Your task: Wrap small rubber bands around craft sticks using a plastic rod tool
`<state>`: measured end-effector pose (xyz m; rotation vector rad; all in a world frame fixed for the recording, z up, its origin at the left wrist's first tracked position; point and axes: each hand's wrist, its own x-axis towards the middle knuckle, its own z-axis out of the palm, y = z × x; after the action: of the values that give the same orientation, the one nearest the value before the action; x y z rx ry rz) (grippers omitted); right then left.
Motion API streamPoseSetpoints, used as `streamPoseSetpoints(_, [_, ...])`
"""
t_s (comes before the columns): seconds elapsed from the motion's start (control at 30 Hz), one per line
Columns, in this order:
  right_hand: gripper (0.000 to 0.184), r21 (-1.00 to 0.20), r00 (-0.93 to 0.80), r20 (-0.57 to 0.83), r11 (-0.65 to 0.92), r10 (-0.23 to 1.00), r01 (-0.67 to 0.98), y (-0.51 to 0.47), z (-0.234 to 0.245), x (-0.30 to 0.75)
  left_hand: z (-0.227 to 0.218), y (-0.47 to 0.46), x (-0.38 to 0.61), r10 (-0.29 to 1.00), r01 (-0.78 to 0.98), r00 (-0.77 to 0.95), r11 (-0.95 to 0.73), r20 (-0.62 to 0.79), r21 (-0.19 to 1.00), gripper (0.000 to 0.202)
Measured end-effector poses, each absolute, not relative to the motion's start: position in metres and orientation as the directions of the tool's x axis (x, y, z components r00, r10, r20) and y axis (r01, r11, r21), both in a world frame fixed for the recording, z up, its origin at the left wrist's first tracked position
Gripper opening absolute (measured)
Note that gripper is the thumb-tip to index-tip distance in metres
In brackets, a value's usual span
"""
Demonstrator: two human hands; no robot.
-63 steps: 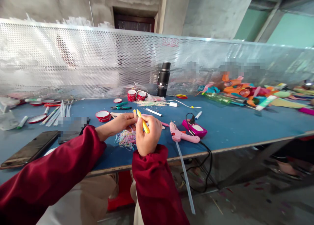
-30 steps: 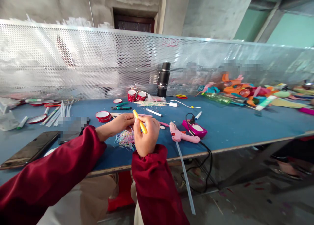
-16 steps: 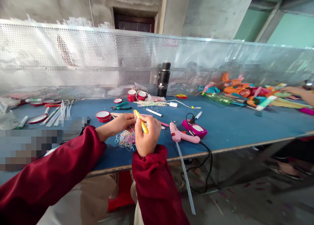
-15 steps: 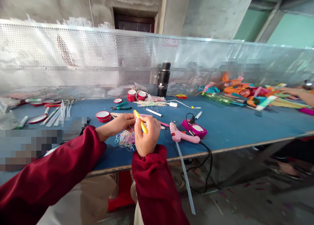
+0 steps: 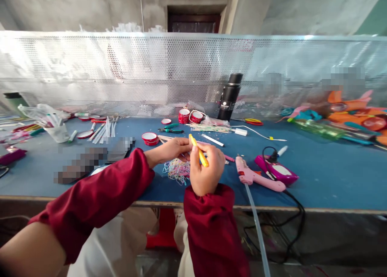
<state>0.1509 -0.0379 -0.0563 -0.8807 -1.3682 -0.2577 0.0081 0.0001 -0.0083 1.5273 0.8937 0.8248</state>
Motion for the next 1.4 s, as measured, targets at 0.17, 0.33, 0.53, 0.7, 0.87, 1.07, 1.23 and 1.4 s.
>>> streamPoseSetpoints(0.17, [0.016,-0.403,0.265,0.915,0.659,0.305,0.635,-0.0355,-0.0573,0.1515,-0.0089,0.0010,0.0070,0.869,0.086,0.493,-0.090,0.036,0.992,0.032])
streamPoseSetpoints(0.33, [0.016,-0.382,0.225,0.923,0.668,0.312,0.639,-0.0347,-0.0571,0.1514,-0.0067,-0.0003,0.0077,0.874,0.091,0.485,-0.078,0.025,0.993,0.030])
streamPoseSetpoints(0.53, [0.017,-0.403,0.250,0.914,0.646,0.320,0.648,-0.0369,-0.0550,0.1510,-0.0068,-0.0010,0.0079,0.868,0.070,0.495,-0.077,0.032,0.995,0.027])
streamPoseSetpoints(0.7, [0.017,-0.406,0.238,0.912,0.648,0.335,0.644,-0.0369,-0.0549,0.1506,-0.0060,-0.0021,0.0088,0.874,0.065,0.485,-0.059,0.020,0.996,0.029])
streamPoseSetpoints(0.87, [0.019,-0.438,0.272,0.898,0.645,0.346,0.626,-0.0370,-0.0561,0.1505,-0.0071,-0.0008,0.0083,0.872,0.081,0.490,-0.073,0.025,0.994,0.034])
streamPoseSetpoints(1.07, [0.017,-0.433,0.245,0.899,0.653,0.363,0.621,-0.0387,-0.0553,0.1508,-0.0079,-0.0003,0.0083,0.874,0.086,0.484,-0.098,0.044,0.992,0.039])
streamPoseSetpoints(1.23, [0.017,-0.454,0.267,0.890,0.654,0.370,0.606,-0.0405,-0.0542,0.1498,-0.0064,-0.0011,0.0087,0.876,0.099,0.481,-0.094,0.035,0.991,0.038])
streamPoseSetpoints(1.4, [0.015,-0.431,0.215,0.898,0.671,0.384,0.604,-0.0412,-0.0541,0.1490,-0.0066,-0.0019,0.0089,0.879,0.084,0.473,-0.108,0.055,0.991,0.042])
